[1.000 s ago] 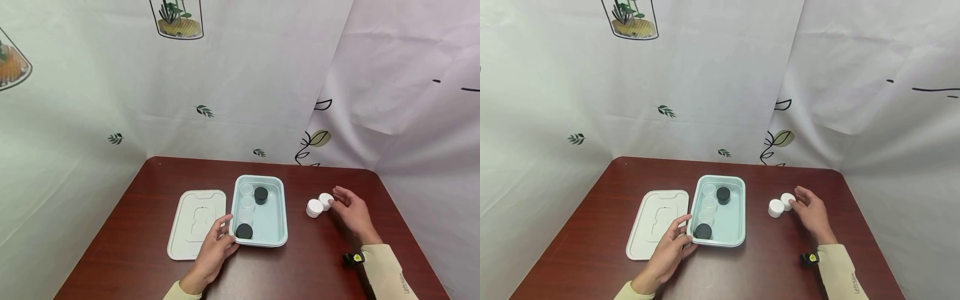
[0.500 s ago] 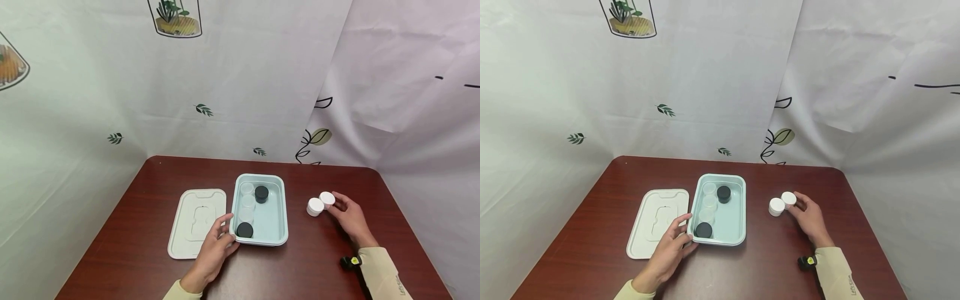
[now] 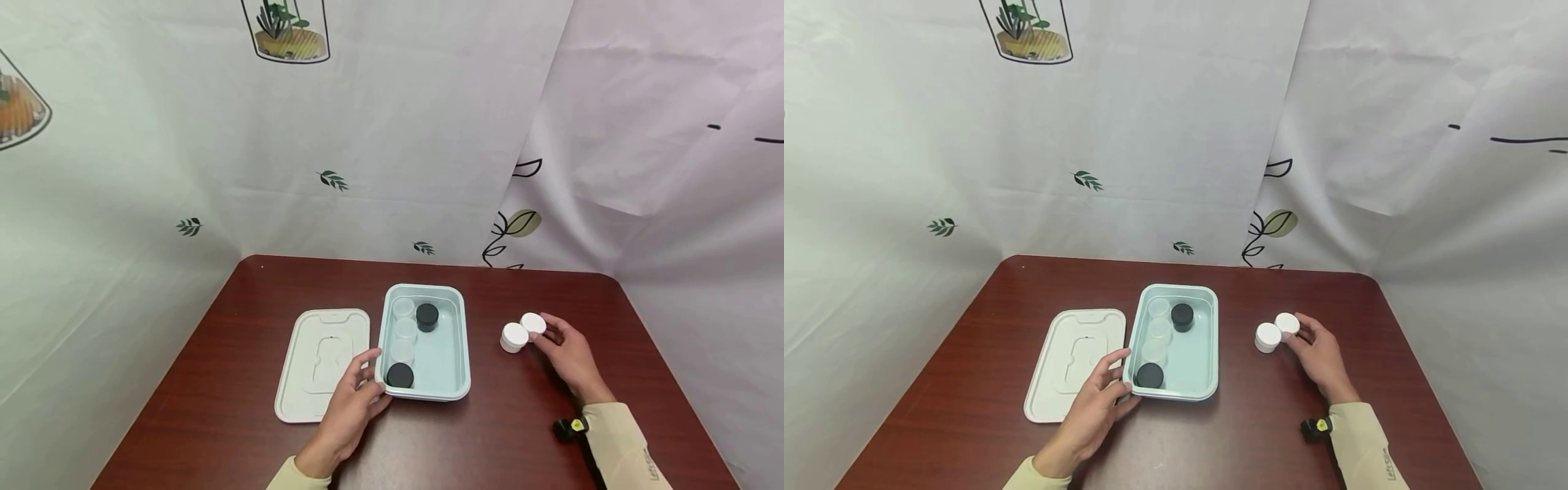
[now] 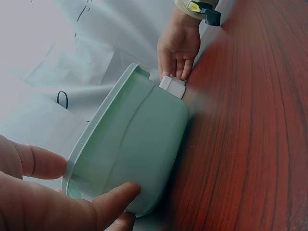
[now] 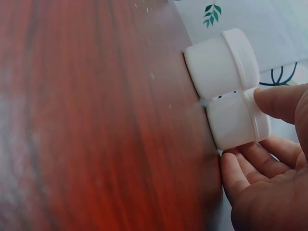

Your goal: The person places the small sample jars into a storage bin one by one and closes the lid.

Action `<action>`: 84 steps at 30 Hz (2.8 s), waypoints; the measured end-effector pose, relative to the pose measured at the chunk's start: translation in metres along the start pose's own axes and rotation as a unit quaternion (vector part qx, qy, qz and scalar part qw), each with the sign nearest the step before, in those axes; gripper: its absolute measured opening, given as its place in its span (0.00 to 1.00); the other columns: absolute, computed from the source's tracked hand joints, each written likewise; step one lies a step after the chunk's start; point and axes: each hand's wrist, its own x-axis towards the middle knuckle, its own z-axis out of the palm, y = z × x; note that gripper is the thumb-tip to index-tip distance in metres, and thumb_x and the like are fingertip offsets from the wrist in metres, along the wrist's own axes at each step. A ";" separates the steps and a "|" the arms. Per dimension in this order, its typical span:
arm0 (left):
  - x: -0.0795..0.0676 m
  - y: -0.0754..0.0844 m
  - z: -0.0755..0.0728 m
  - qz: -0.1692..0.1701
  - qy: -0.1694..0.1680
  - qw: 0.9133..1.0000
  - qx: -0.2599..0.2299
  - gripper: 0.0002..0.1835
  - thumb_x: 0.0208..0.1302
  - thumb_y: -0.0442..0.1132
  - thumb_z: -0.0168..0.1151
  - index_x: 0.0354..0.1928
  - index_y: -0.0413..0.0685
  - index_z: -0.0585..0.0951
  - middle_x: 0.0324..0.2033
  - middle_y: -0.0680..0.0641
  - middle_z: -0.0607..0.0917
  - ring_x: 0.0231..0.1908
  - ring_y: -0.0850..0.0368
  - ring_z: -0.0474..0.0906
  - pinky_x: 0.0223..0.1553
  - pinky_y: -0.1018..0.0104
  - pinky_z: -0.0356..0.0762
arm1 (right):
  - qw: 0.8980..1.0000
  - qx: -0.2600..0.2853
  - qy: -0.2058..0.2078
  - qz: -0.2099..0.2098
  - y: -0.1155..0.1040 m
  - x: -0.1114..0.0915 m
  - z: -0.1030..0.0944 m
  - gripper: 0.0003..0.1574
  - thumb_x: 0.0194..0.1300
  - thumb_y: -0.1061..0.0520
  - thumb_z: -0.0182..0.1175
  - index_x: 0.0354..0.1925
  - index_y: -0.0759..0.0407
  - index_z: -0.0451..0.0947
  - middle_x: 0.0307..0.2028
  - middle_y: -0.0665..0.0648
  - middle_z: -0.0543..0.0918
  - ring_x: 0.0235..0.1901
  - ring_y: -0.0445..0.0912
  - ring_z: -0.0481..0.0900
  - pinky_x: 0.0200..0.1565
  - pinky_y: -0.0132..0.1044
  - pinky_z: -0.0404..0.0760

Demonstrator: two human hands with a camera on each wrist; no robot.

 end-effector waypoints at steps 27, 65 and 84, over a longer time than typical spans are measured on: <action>0.000 0.000 -0.001 0.001 -0.001 1.000 -0.006 0.37 0.68 0.29 0.53 0.79 0.47 0.61 0.67 0.33 0.69 0.57 0.52 0.79 0.60 0.51 0.80 | 0.998 0.042 0.046 -0.025 -0.042 0.006 -0.019 0.43 0.74 0.45 0.66 0.77 0.63 0.66 0.68 0.66 0.76 0.49 0.25 0.76 0.46 0.17 0.78; 0.002 0.000 -0.003 0.002 -0.007 1.000 -0.005 0.37 0.68 0.30 0.54 0.79 0.47 0.62 0.66 0.33 0.69 0.56 0.52 0.80 0.58 0.53 0.80 | 0.986 0.095 -0.090 -0.104 -0.147 -0.006 0.063 0.37 0.69 0.54 0.71 0.72 0.57 0.72 0.60 0.64 0.83 0.56 0.56 0.83 0.49 0.28 0.83; 0.003 -0.002 -0.003 0.005 -0.012 1.000 -0.003 0.37 0.68 0.29 0.53 0.79 0.46 0.61 0.67 0.32 0.68 0.58 0.51 0.80 0.60 0.50 0.80 | 0.989 -0.028 -0.115 -0.091 -0.150 -0.007 0.099 0.35 0.68 0.51 0.71 0.70 0.58 0.76 0.60 0.60 0.85 0.58 0.55 0.85 0.55 0.49 0.86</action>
